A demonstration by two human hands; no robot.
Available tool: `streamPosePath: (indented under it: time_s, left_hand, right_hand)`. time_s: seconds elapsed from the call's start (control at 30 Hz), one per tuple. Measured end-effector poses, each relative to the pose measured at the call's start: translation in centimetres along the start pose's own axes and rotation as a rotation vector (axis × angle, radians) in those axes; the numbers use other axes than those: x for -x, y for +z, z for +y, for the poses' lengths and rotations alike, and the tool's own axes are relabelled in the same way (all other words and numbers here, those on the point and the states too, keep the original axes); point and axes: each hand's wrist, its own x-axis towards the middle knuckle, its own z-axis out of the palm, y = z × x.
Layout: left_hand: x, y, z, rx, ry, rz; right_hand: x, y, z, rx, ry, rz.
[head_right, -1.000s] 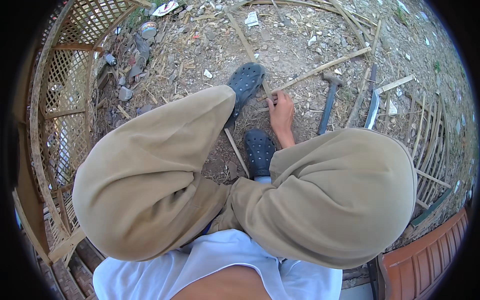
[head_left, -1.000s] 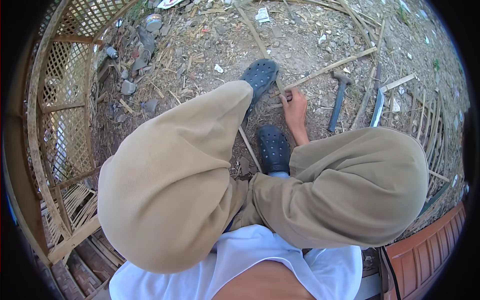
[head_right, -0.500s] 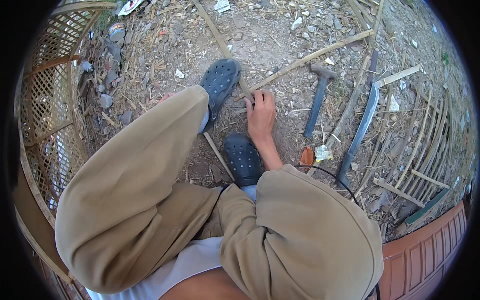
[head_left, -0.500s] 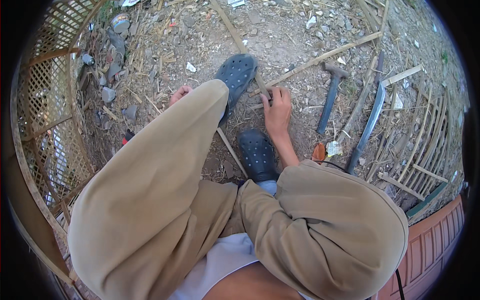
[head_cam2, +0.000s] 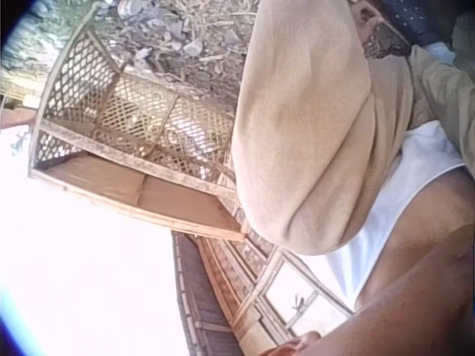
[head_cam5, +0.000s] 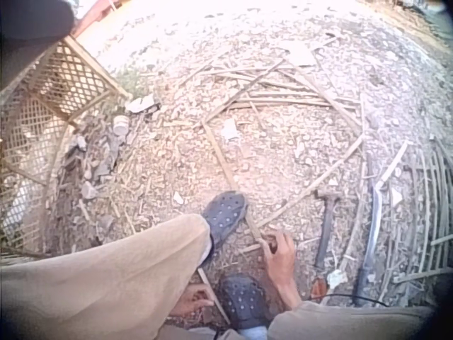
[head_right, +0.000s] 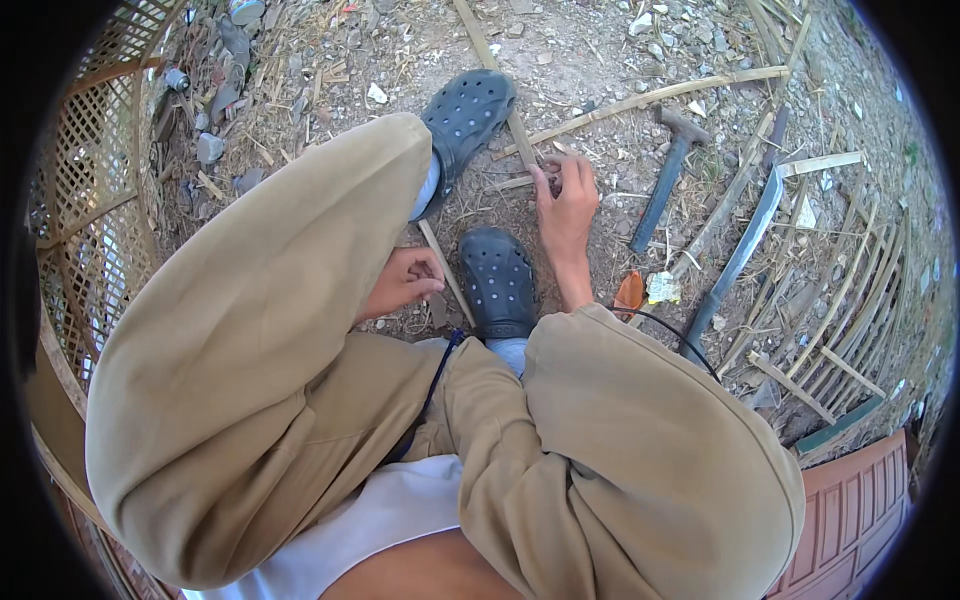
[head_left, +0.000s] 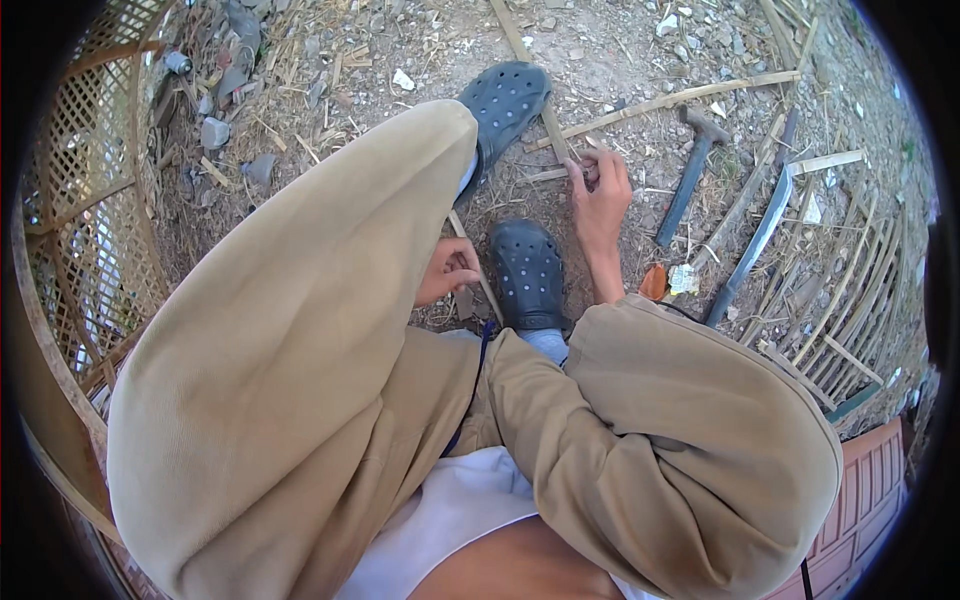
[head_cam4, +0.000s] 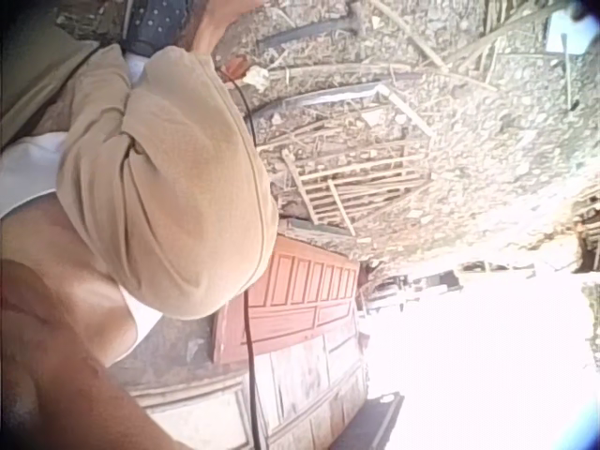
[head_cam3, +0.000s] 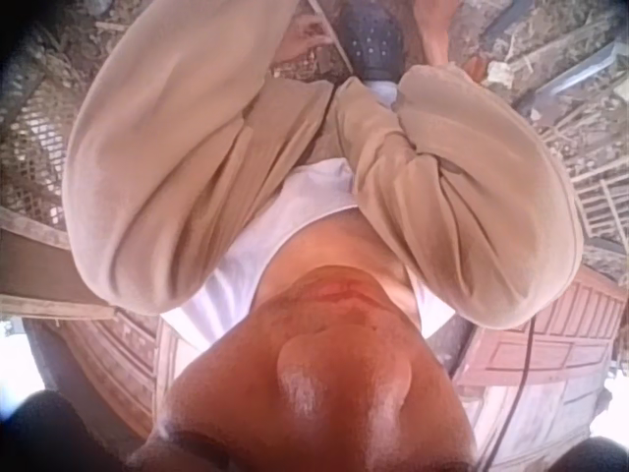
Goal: The person constructs a small rectangular frame by hammering nails into thin strips of bamboo while sitting on the ground.
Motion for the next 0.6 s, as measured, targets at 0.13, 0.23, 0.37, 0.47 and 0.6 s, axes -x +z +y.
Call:
streamPosePath:
  time_s: [0.13,0.23,0.37,0.47,0.6]
  left_hand:
    - [-3.0,2.2,8.8,-0.119,0.546,0.172]
    - [-10.6,3.7,10.2,0.003,0.694,0.407]
    - [-16.6,2.9,10.5,0.097,0.724,0.519]
    - [-17.2,2.4,10.0,-0.082,0.789,0.581]
    - [-17.2,2.8,9.2,-0.273,0.939,0.712]
  right_hand:
    - [0.6,-2.1,-0.7,0.065,0.041,0.139]
    - [0.5,-4.4,0.2,0.152,0.076,0.282]
    - [0.0,-7.0,1.3,0.22,0.11,0.376]
    - [-0.1,-8.1,2.2,0.29,0.121,0.401]
    - [0.2,-8.6,2.9,0.325,0.195,0.334]
